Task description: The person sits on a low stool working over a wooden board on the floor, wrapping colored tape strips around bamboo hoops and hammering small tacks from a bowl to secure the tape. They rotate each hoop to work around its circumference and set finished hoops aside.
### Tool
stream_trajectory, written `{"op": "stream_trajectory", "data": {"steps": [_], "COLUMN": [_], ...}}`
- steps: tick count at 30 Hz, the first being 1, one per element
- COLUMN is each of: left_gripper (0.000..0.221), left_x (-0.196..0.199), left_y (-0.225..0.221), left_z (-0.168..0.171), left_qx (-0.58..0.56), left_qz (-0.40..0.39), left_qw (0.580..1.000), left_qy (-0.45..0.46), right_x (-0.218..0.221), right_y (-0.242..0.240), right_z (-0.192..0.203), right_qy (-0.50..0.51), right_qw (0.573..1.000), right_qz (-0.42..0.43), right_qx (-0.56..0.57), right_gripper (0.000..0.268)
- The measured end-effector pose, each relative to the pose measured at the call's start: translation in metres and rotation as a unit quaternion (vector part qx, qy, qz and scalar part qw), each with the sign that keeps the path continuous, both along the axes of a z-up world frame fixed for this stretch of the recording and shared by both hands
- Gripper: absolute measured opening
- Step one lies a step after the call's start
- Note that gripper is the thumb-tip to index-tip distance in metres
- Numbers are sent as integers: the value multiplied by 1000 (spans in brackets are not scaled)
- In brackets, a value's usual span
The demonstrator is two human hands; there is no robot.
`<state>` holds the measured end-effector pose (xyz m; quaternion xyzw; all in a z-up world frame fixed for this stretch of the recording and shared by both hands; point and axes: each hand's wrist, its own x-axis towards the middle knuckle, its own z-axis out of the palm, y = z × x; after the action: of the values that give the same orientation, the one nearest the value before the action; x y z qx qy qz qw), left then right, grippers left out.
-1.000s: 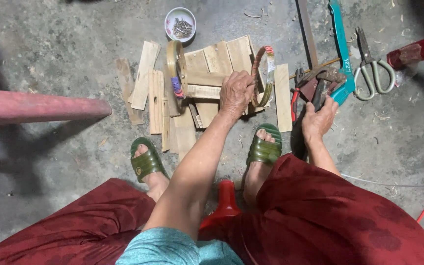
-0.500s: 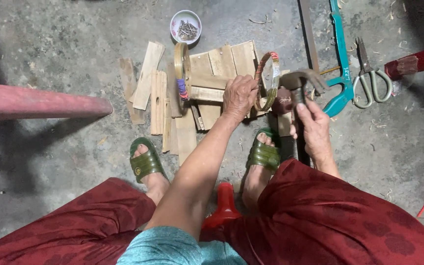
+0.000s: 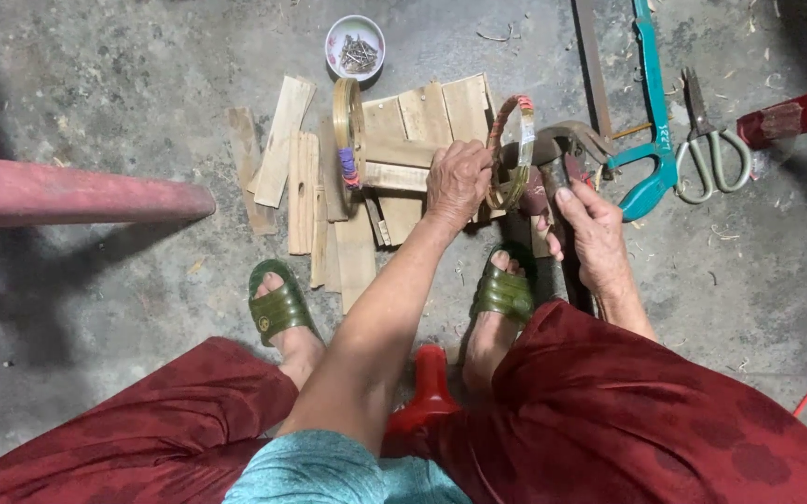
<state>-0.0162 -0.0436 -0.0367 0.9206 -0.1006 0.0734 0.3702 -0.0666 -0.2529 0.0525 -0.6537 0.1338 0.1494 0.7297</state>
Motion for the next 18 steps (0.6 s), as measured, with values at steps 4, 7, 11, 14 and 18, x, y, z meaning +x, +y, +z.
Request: {"op": "stream_trajectory", "data": {"steps": [4, 7, 11, 14, 18], "left_gripper": [13, 13, 14, 15, 15], "left_x": [1, 0, 0, 0, -3], "left_y": [2, 1, 0, 0, 0], "left_z": [10, 5, 2, 8, 18], "left_qx": [0, 1, 2, 0, -7], "left_qz": [-6, -7, -5, -4, -3], "left_qw": [1000, 1000, 1000, 1000, 1000], "left_qy": [4, 2, 5, 4, 4], "right_x": [2, 1, -1, 2, -2], "right_y": [-4, -2, 2, 4, -2], "right_z": [-14, -7, -2, 1, 2], "right_qy": [26, 18, 21, 17, 20], "right_qw": [1000, 1000, 1000, 999, 999], "right_qz": [4, -5, -12, -2, -22], "right_qx": [-1, -16, -12, -33, -34], "right_gripper": [28, 28, 25, 24, 23]}}
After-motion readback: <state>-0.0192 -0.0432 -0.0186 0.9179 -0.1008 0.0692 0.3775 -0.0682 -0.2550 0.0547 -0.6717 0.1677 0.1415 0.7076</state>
